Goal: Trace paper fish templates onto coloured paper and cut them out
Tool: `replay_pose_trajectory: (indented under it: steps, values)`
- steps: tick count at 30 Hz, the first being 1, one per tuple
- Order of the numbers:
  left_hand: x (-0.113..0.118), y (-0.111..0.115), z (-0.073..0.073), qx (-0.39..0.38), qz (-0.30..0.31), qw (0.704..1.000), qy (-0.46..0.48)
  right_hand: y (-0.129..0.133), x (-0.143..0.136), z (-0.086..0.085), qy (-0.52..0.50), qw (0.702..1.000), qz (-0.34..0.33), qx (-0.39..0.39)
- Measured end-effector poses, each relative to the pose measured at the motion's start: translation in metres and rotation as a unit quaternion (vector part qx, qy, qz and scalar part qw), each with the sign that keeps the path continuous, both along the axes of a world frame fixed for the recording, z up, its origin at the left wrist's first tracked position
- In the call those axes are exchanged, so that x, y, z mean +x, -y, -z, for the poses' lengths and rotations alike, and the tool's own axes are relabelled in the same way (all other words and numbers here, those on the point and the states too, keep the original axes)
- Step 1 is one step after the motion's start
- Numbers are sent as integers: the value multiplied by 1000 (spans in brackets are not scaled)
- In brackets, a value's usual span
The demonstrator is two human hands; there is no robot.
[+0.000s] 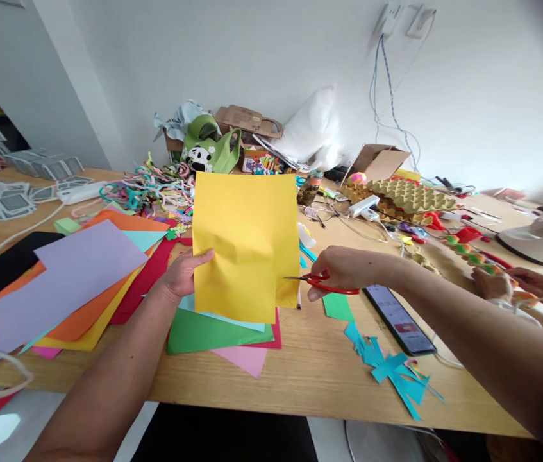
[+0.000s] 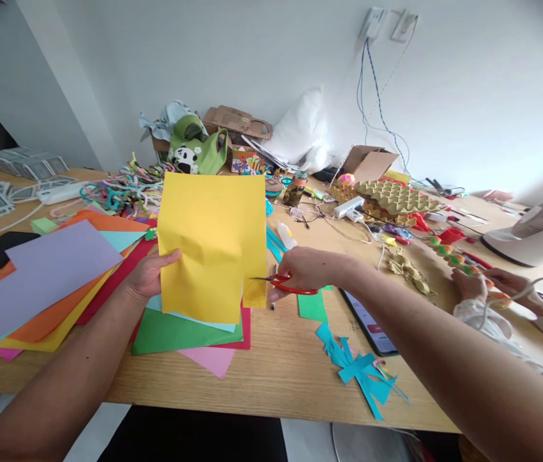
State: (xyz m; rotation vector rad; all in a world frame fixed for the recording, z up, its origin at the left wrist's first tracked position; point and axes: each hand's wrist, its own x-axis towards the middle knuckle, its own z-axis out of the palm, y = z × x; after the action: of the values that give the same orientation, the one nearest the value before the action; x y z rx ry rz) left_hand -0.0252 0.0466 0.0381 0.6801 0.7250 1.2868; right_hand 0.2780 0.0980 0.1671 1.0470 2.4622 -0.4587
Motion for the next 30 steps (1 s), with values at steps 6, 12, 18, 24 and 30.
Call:
replay_pose_trajectory:
  steps: [6, 12, 18, 24, 30]
  values:
    - [2, 0, -1, 13, -3, 1000, -13, 3, -2, -1, -12, 1000, -3, -9]
    - [1, -1, 1, 8, -10, 1000, -13, 1, 0, 5, 0, 1000, 25, -8]
    - [1, -1, 1, 10, -9, 1000, -9, 1, 1, 8, -6, 999, 40, 10]
    - [3, -1, 1, 18, 1, 1000, -19, 6, 0, 8, 4, 998, -8, 66]
    - [4, -1, 3, -1, 20, 1000, -6, 11, -1, 9, 0, 997, -7, 80]
